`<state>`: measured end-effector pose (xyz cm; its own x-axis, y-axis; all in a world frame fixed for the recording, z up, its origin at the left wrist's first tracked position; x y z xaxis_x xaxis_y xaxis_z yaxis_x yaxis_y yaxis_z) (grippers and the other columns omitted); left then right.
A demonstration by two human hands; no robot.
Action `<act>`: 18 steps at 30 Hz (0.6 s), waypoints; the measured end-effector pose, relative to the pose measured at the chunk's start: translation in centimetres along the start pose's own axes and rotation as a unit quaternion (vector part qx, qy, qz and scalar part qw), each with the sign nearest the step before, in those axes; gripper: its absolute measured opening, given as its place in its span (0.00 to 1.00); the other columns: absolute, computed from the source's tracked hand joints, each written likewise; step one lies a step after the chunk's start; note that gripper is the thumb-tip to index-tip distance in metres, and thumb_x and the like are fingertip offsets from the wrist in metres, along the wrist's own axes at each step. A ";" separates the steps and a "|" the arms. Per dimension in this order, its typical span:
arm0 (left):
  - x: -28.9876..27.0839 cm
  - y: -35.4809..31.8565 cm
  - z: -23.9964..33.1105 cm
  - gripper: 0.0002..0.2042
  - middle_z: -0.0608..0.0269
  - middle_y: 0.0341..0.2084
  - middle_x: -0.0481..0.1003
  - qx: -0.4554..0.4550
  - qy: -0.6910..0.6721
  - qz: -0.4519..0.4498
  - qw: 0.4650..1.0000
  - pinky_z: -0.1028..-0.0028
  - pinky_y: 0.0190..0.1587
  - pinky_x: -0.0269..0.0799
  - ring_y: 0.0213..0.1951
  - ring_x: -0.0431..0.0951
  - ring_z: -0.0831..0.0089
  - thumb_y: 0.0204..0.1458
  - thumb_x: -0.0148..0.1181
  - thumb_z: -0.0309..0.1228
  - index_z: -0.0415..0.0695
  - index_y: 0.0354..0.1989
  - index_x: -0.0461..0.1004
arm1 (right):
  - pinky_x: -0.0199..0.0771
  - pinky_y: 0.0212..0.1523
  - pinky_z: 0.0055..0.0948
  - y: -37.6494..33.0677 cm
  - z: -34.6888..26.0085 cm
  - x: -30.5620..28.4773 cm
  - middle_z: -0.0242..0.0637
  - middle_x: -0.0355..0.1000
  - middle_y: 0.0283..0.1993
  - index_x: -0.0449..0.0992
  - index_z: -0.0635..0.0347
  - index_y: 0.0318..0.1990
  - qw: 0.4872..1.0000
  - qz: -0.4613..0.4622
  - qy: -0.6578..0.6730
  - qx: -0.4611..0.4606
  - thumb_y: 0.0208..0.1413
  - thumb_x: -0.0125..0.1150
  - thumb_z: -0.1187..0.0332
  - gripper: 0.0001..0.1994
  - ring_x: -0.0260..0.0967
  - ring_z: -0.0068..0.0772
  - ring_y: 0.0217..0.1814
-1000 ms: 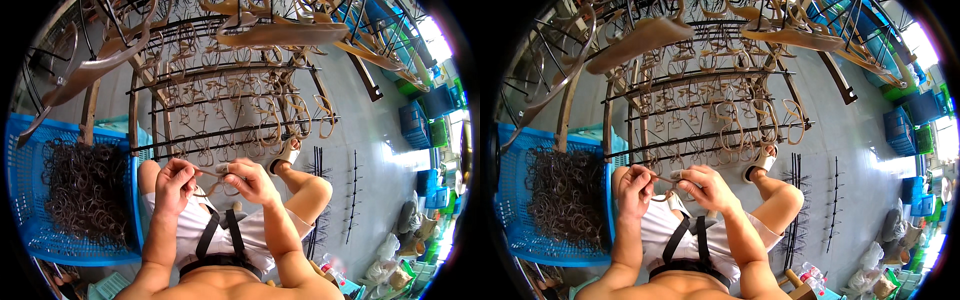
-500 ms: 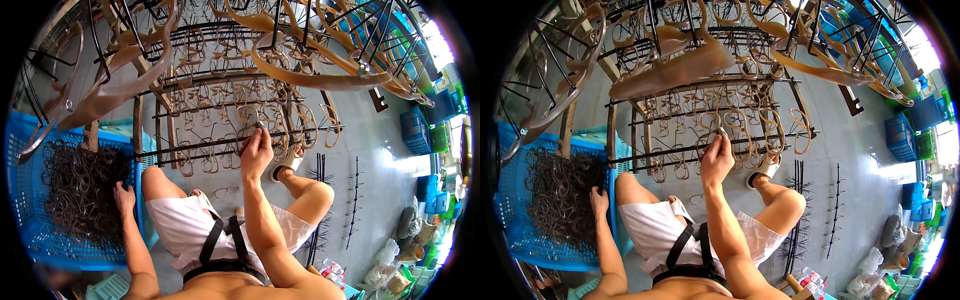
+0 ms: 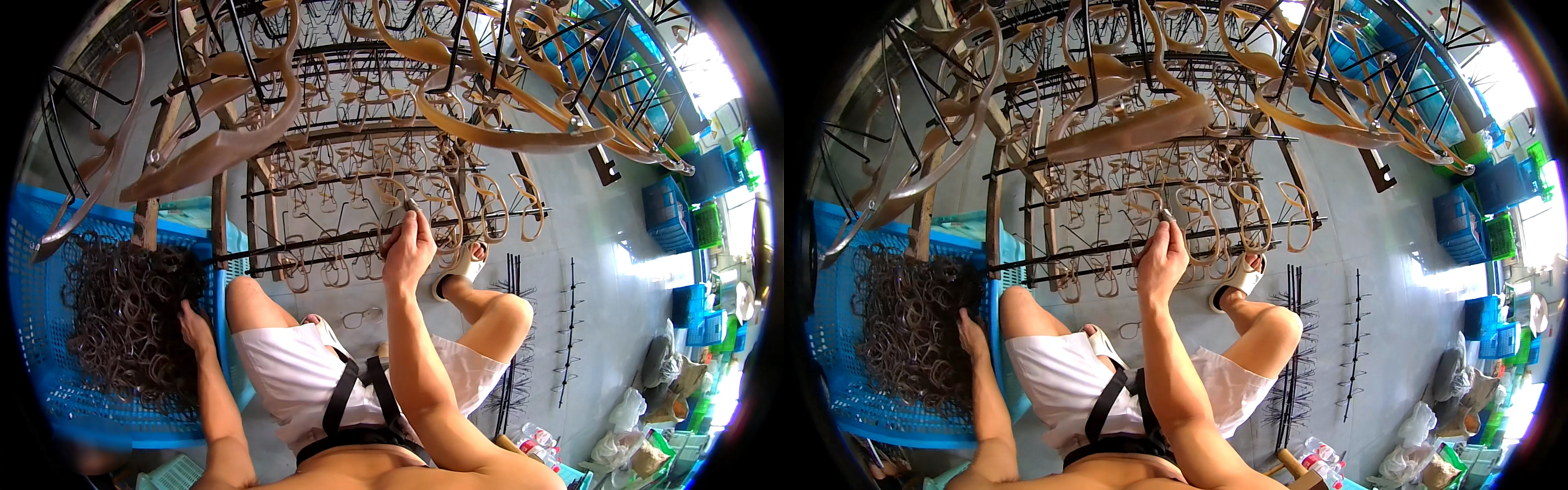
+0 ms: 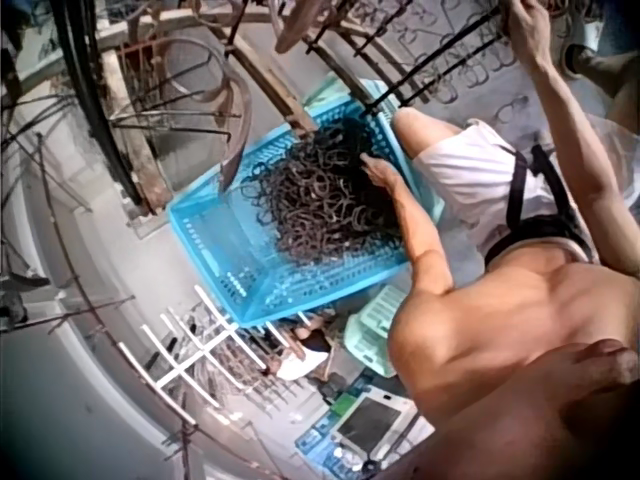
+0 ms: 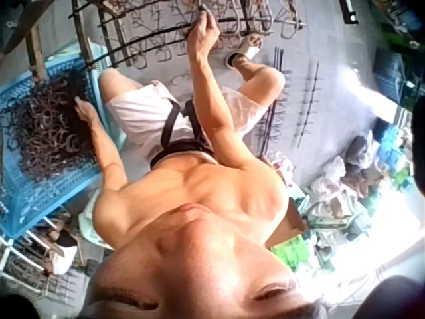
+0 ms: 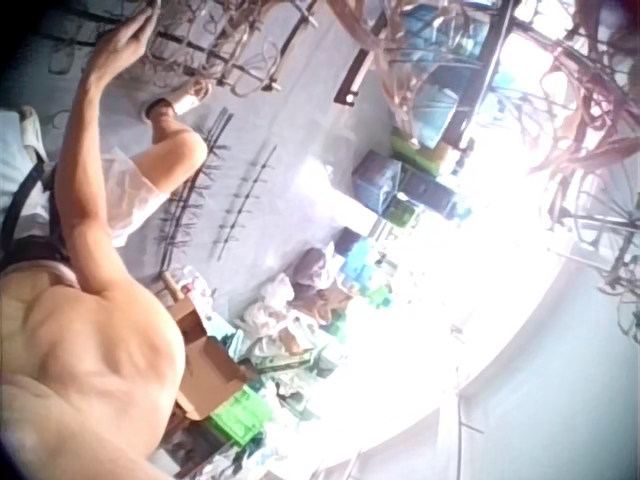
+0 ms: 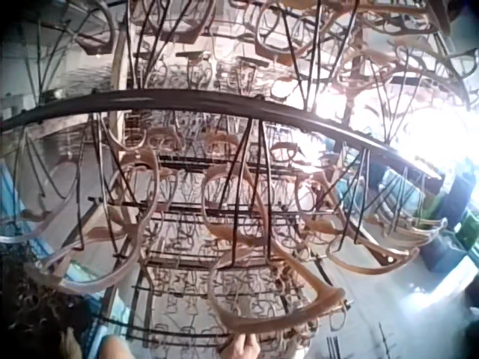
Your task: The person sits on a chair and repeatedly picks up metal wire loops from a blue basket, then attaches them to wooden hangers on a multi-tiered rack. The person handles the hangers and wire loops one at a time, securing the loops onto the hanger hooks.
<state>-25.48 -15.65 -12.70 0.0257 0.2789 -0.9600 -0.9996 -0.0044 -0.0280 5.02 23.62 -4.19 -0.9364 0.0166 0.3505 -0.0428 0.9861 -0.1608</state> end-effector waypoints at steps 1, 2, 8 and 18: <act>0.2 0.0 0.3 0.17 0.47 0.49 0.68 0.017 0.002 -0.013 1.000 0.57 0.45 0.67 0.49 0.68 0.47 0.54 0.49 0.29 0.49 0.53 0.60 | 0.50 0.09 0.17 -0.2 -0.1 0.2 0.24 0.57 0.14 0.71 0.61 0.34 1.000 -0.001 -0.008 -0.015 0.61 0.47 0.65 0.10 0.51 0.14 0.10; 0.4 0.2 0.8 0.17 0.47 0.49 0.68 0.034 0.003 -0.026 0.999 0.56 0.45 0.67 0.49 0.69 0.47 0.54 0.49 0.29 0.50 0.53 0.60 | 0.51 0.10 0.16 -0.5 -0.2 0.3 0.23 0.57 0.14 0.71 0.61 0.34 1.000 -0.014 0.001 -0.013 0.62 0.47 0.64 0.10 0.51 0.13 0.10; -1.3 0.5 1.6 0.23 0.44 0.37 0.73 0.067 0.006 0.029 0.997 0.56 0.42 0.66 0.42 0.72 0.47 0.49 0.54 0.25 0.51 0.55 0.58 | 0.51 0.12 0.17 -2.1 0.3 0.1 0.23 0.56 0.14 0.71 0.67 0.41 0.981 -0.084 -0.140 -0.102 0.61 0.48 0.68 0.10 0.51 0.11 0.13; -5.8 0.2 -0.8 0.16 0.63 0.26 0.70 0.094 -0.254 0.099 0.958 0.74 0.33 0.67 0.28 0.70 0.74 0.50 0.51 0.21 0.46 0.49 0.66 | 0.51 0.15 0.18 -1.5 -0.7 -0.7 0.26 0.57 0.15 0.72 0.70 0.41 0.955 -0.051 -0.228 -0.182 0.59 0.49 0.72 0.09 0.50 0.13 0.16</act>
<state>-25.83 -18.05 -7.38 -0.1254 0.7219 -0.6805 -0.9700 0.0547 0.2368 5.97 22.28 -3.54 -0.9916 -0.0751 -0.1049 -0.0961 0.9724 0.2126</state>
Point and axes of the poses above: each hand's wrist, its own y-axis towards the middle knuckle, its own x-axis out of the palm, z = x × y, the point moved 7 cm from there along y, towards the middle knuckle
